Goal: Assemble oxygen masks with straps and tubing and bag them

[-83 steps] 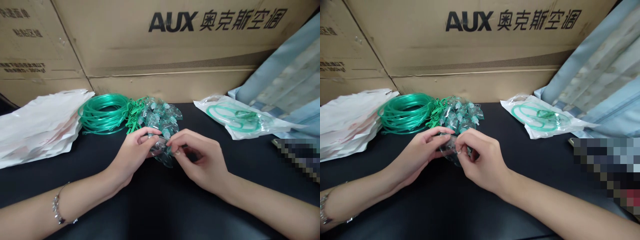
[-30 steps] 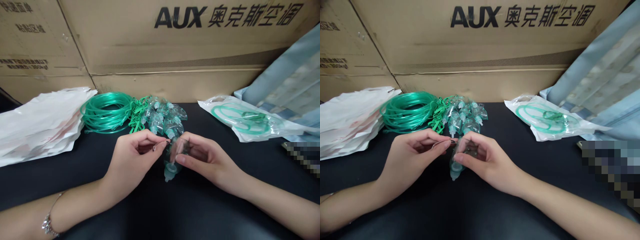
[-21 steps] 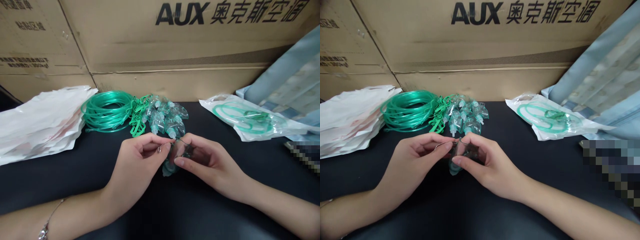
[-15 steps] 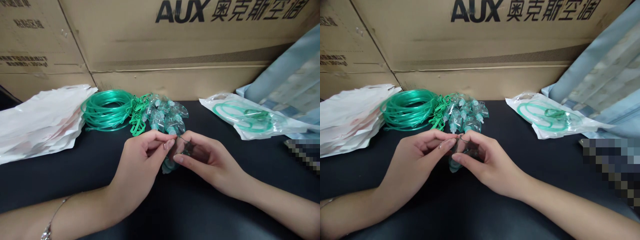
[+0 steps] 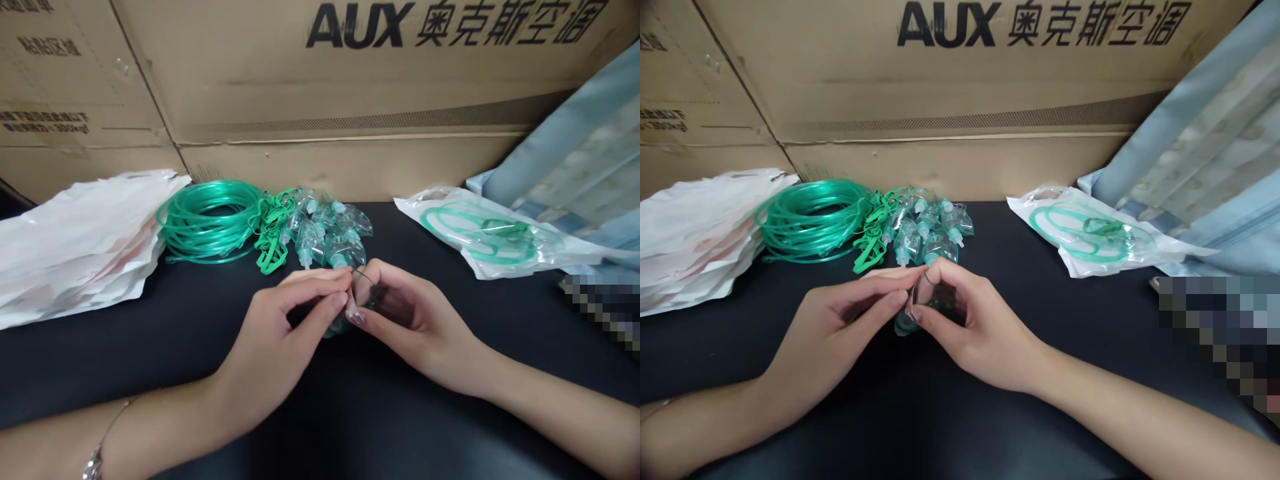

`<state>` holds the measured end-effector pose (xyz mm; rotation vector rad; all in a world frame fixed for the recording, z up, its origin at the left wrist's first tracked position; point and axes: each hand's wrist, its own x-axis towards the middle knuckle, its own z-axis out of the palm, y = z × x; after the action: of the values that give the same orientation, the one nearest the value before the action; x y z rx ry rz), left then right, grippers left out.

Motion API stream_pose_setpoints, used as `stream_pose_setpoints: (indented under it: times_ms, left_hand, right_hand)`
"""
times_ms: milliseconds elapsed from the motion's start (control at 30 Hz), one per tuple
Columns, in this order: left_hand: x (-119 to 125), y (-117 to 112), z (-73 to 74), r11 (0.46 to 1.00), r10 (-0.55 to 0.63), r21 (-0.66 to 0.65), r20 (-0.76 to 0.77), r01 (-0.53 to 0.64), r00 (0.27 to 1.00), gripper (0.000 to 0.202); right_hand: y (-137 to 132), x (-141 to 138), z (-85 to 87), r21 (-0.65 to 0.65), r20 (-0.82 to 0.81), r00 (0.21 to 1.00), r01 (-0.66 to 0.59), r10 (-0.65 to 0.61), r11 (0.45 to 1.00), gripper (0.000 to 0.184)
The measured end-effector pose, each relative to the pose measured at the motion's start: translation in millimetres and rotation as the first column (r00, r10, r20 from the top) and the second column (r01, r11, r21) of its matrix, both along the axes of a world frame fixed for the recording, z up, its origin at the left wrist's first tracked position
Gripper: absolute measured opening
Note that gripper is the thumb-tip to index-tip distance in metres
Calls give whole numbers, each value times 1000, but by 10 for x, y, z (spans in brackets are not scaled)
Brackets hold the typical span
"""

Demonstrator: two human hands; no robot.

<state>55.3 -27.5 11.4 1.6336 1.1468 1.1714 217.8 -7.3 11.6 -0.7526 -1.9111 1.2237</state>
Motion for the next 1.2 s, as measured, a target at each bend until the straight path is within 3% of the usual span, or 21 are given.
stream_pose_setpoints:
  times_ms: [100,267,367,467,600,733,833,933,1067,1133,1200]
  left_hand:
    - [-35,134,40,979,-34,-194,128,58,991,14]
    - [-138,286,81,855,-217,-400,305,331,927,28]
    - [-160,289,92,807,-258,-435,346,398,902,22]
    - [-170,292,98,798,-254,-450,351,401,901,16]
    - [-225,360,112,731,-362,-470,347,495,865,15]
    - [-272,389,153,684,-483,-476,273,553,832,12]
    - [-255,342,170,681,-503,-502,208,533,839,6]
    - [-230,297,153,725,-423,-484,250,491,871,8]
    - [-246,303,123,730,-370,-469,340,497,865,8]
    - [-265,321,120,726,-365,-462,370,510,854,7]
    - [-276,335,123,731,-345,-460,388,504,854,11]
  right_hand:
    - [3,-1,7,-24,-19,1000,-20,19,1000,13]
    - [6,48,24,-58,-32,993,-115,113,992,14]
    - [-1,69,30,-75,-56,982,-186,182,980,21]
    - [-4,61,36,-28,-22,987,-159,158,987,12]
    - [5,45,33,33,55,987,-152,150,988,4]
    - [14,39,9,32,-3,993,-116,117,993,22]
    - [25,33,9,-39,-93,991,-104,100,994,24]
    - [63,34,33,-176,-154,979,-161,135,971,17]
    - [139,58,60,-407,-167,960,-275,224,871,16]
    - [159,66,56,-475,-173,946,-323,273,818,20]
    - [156,61,45,-508,-179,947,-322,268,798,21]
